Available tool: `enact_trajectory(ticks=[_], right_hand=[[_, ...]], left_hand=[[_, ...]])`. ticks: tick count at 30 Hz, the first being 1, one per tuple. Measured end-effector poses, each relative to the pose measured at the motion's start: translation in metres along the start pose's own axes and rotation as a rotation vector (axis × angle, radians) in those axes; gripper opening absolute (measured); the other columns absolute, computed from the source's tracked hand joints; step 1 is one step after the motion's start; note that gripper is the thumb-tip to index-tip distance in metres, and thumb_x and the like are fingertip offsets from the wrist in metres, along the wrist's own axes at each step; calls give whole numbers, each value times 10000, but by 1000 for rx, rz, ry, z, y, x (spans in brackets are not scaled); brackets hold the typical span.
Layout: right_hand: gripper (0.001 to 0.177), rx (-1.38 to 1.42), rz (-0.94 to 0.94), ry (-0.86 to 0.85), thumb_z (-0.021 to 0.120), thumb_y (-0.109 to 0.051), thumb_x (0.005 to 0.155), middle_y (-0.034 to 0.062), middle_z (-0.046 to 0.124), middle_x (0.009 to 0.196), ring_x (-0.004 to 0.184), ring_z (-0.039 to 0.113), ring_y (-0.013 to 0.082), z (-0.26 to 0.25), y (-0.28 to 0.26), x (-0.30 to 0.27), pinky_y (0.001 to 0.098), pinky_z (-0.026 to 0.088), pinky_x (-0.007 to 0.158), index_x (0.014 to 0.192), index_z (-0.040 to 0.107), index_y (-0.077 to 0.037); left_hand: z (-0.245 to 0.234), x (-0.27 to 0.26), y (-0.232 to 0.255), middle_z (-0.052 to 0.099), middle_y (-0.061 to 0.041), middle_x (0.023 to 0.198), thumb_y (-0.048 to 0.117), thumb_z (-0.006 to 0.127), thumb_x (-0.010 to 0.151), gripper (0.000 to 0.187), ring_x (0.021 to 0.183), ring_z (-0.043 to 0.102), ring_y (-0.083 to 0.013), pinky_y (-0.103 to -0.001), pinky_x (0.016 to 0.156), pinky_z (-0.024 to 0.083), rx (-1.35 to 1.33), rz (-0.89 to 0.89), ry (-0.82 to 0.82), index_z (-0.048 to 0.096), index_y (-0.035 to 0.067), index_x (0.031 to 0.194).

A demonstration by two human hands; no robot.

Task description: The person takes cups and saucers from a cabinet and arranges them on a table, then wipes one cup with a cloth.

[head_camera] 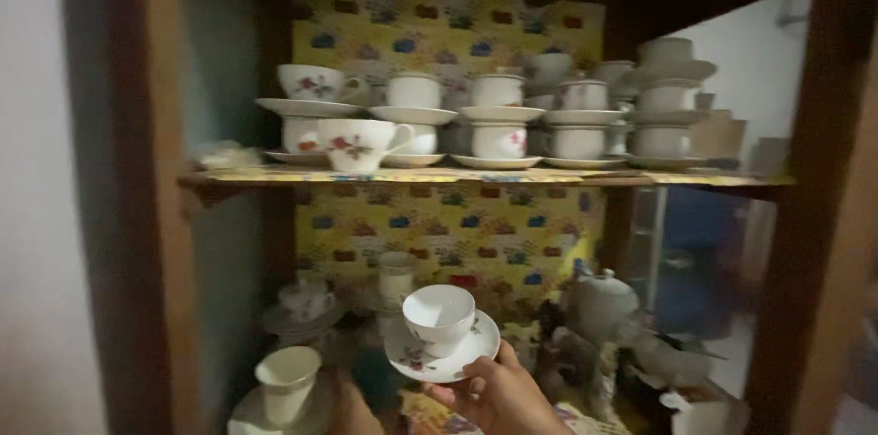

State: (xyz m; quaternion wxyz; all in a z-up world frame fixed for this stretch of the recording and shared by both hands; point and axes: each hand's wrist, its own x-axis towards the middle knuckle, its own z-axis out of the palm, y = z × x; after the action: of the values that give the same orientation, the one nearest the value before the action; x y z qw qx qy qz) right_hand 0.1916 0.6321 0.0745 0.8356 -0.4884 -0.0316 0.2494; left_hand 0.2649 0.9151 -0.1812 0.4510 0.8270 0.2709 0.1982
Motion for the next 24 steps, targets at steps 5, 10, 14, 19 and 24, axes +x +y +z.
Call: enact_trajectory(ticks=[5,10,14,19,24], right_hand=[[827,50,63,99,419,117,905,321,503,1334,1006,703,443,-17,-28,-41,506,605,913,1595,121,-227],[809,68,42,140,410,95,918,316,496,1335,1027,692,434,-52,-27,-47,493,600,921,1591,115,-243],[754,66,-2,136,415,80,939,277,500,1315,1042,684,391,-61,-32,-74,476,611,917,1581,162,-222],[705,74,-19,171,403,61,962,273,507,1322,1051,712,393,-79,-50,-113,449,610,906,1573,181,-210],[693,59,-32,217,385,54,956,317,553,1368,1014,741,390,-126,-70,-158,420,606,897,1566,188,-208]], left_hand=[[7,90,46,352,-192,1582,183,769,880,962,1422,417,-345,-514,1177,350,-387,-297,64,155,147,1619],[14,53,61,469,-162,1535,247,617,970,730,1347,521,-385,-557,1123,454,-589,-397,186,296,201,1624],[-26,-32,111,529,-196,1444,228,821,865,916,1263,604,-378,-518,1088,519,2,1,104,271,69,1581],[-48,-111,185,554,-214,1374,360,843,821,981,1190,638,-385,-531,1035,543,-67,99,45,272,65,1563],[-15,-151,221,589,-226,1312,424,879,737,1017,1121,664,-374,-526,932,600,-111,223,101,353,42,1518]])
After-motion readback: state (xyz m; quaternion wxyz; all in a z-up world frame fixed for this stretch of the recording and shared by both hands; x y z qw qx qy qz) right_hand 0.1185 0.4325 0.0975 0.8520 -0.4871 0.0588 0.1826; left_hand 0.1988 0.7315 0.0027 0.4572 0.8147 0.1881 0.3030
